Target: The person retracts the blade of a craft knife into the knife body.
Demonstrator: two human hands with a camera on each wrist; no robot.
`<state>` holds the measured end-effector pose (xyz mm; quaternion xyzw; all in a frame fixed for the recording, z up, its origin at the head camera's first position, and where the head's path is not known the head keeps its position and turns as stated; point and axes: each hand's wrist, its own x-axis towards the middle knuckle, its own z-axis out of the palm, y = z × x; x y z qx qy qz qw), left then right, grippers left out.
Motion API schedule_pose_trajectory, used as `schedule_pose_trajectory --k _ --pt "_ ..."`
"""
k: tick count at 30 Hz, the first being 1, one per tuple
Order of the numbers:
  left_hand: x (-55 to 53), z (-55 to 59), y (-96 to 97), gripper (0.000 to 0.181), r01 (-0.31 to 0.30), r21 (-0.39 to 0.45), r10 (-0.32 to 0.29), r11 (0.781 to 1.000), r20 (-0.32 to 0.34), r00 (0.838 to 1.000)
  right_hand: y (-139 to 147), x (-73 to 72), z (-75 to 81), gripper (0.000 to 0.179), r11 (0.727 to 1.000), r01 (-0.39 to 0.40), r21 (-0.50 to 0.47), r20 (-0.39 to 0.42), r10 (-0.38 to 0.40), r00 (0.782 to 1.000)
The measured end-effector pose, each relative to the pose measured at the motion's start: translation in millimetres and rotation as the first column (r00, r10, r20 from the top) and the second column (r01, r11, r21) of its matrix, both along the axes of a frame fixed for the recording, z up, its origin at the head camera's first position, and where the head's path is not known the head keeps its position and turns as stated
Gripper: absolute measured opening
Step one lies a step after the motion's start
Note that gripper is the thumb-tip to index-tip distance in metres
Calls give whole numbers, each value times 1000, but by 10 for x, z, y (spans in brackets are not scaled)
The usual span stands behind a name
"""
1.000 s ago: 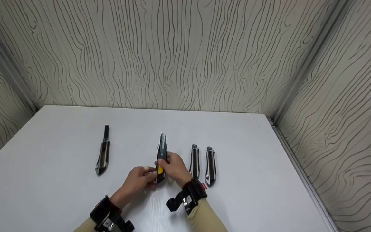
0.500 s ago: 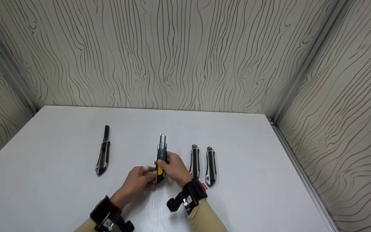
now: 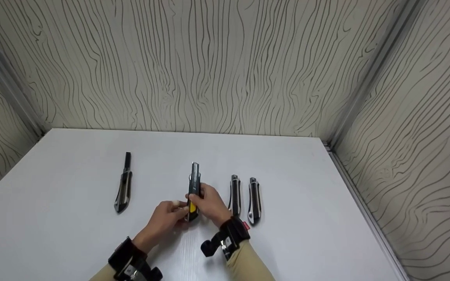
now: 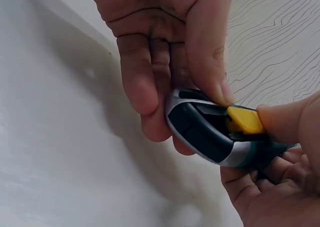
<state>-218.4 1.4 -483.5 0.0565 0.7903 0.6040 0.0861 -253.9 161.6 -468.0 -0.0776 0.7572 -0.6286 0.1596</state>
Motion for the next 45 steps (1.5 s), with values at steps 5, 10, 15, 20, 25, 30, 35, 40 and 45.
schedule_pose_trajectory --k 5,10,15,20,25,30,35,40,45 --pt "-10 -1 -3 26 -2 -5 2 1000 7 1000 -8 3 3 43 1000 7 10 -4 -7 1000" --pt "-9 4 4 27 -14 1 14 1000 22 1000 -7 19 14 44 1000 -11 -3 -8 11 1000" --pt "-6 -2 3 26 -18 -8 18 1000 3 1000 3 22 6 44 999 -36 -10 -28 36 999" --pt "-1 1 -1 26 -15 -9 15 1000 -28 1000 11 18 1 41 998 -55 -8 -43 54 998" --pt "4 -1 -1 25 -21 -8 20 1000 -52 998 7 24 13 40 998 -62 -2 -44 62 997" --pt "6 2 2 25 -28 -18 27 999 -43 999 0 39 34 41 998 -62 2 -37 62 997" --pt "0 1 4 26 -28 -12 28 1000 -30 999 7 42 33 41 997 -72 18 -52 73 996" --pt "3 -1 -2 26 -22 20 22 1000 -17 1000 5 44 21 42 997 -72 32 -49 73 996" --pt "-6 4 -4 26 -22 18 22 1000 -6 1000 4 51 28 44 998 -62 32 -43 63 997"
